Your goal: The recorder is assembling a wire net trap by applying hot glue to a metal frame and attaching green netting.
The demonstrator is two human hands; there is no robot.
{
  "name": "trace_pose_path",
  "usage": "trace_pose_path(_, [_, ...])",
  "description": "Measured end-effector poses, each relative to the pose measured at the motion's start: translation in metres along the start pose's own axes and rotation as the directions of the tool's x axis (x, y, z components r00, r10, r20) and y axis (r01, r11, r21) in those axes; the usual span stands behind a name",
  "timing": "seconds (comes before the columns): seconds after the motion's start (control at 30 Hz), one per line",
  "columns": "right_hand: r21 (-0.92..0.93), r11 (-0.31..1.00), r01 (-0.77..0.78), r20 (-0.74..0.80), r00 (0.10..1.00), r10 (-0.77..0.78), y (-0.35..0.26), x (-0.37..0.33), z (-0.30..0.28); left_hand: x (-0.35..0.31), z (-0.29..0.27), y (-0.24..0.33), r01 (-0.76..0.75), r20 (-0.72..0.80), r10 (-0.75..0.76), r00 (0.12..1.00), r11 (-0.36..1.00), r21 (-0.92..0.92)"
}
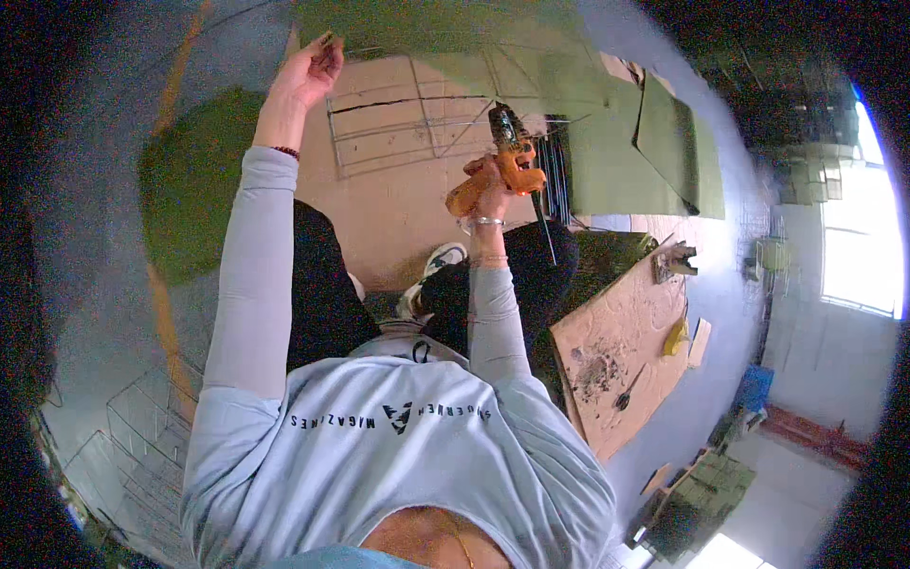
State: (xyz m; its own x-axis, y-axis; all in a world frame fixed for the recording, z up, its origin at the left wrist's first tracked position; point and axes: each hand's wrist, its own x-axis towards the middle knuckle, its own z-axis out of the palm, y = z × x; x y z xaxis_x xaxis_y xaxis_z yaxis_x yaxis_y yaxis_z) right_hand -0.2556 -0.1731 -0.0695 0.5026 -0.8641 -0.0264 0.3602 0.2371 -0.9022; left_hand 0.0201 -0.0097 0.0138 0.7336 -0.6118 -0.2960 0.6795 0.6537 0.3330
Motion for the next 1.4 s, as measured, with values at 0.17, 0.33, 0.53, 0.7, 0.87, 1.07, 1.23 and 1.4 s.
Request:
trace_pose_path(0.17, [0.023,0.998,-0.053,-0.038,0.998,0.054,-0.004,-0.005,0.007,0.004,-0.005,-0.002,0.005,0.017,-0.004,1.000,1.000,-0.025])
trace_pose_path(0.33, [0.046,0.998,-0.049,0.029,0.998,0.048,0.003,-0.001,0.001,0.016,-0.019,0.001,0.012,0.085,-0.011,0.996,1.000,-0.007])
trace_pose_path(0.53, [0.042,0.998,-0.042,0.044,0.998,0.041,-0.002,-0.009,0.006,0.033,-0.040,0.005,0.060,0.097,-0.055,0.994,0.997,-0.052])
trace_pose_path(0.7, [0.030,0.998,-0.049,0.033,0.998,0.048,-0.004,-0.014,0.001,-0.017,0.006,-0.004,0.045,-0.051,-0.055,0.997,0.981,-0.188])
trace_pose_path(0.87, [-0.014,1.000,-0.005,0.041,0.999,0.005,-0.006,-0.012,0.007,-0.019,0.005,0.000,0.009,-0.030,-0.015,0.999,0.983,-0.184])
trace_pose_path(1.07, [-0.081,0.996,-0.036,0.024,0.999,0.038,-0.007,-0.010,0.001,-0.032,0.011,-0.003,0.010,-0.040,-0.017,0.999,0.986,-0.166])
trace_pose_path(1.23, [-0.035,0.999,-0.033,0.069,0.997,0.036,-0.005,-0.015,0.000,-0.030,0.010,-0.003,0.010,-0.058,-0.020,0.998,0.984,-0.176])
trace_pose_path(1.4, [-0.034,0.997,-0.067,0.044,0.997,0.068,-0.010,-0.025,0.009,-0.026,0.007,-0.002,0.022,-0.076,-0.033,0.997,0.988,-0.150])
